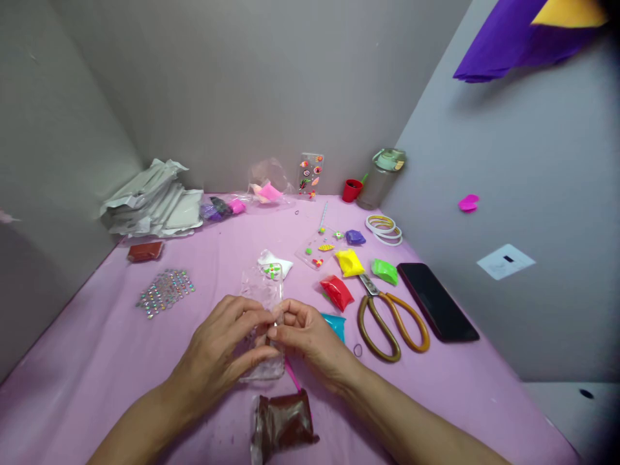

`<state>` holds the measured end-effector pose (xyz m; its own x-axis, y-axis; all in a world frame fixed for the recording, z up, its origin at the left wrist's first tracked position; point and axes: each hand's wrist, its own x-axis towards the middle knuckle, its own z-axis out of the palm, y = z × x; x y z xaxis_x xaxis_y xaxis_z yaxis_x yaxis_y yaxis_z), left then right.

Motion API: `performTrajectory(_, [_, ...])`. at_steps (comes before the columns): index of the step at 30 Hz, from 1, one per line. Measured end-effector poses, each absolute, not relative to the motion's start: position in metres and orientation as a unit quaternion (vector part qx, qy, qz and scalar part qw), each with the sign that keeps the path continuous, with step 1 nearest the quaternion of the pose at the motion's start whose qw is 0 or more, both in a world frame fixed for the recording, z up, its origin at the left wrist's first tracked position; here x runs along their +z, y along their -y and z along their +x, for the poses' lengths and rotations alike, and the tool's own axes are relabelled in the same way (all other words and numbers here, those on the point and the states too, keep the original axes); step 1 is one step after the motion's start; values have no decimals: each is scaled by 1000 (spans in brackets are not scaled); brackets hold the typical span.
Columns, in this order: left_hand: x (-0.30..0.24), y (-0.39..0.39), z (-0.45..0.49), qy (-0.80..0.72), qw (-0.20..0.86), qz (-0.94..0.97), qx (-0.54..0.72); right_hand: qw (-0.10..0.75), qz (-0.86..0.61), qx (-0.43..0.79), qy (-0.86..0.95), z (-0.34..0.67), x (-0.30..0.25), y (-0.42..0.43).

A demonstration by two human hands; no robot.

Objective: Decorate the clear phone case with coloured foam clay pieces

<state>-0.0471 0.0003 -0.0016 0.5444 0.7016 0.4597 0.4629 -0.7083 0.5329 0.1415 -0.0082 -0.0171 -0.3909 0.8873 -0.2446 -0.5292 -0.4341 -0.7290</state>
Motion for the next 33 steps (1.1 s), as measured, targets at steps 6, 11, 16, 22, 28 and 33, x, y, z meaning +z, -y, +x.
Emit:
performTrajectory(6, [-1,6,-42,-469,271,695,474,490,-316,751,309,143,-8,6])
performTrajectory(11, [-3,1,-34,-470,565,467,492,528,-327,711,330,146,-1,5])
performTrajectory(16, [-9,2,-29,-420,642,440,466,541,-332,692,345,146,-1,6])
performTrajectory(22, [-4,11,-23,-462,637,430,442,538,-322,697,347,144,-2,7])
performTrajectory(28, [4,13,-21,-466,655,414,427,520,-342,692,365,147,-3,7])
performTrajectory(33, [0,14,-21,-475,640,424,430,494,-364,693,377,148,-2,7])
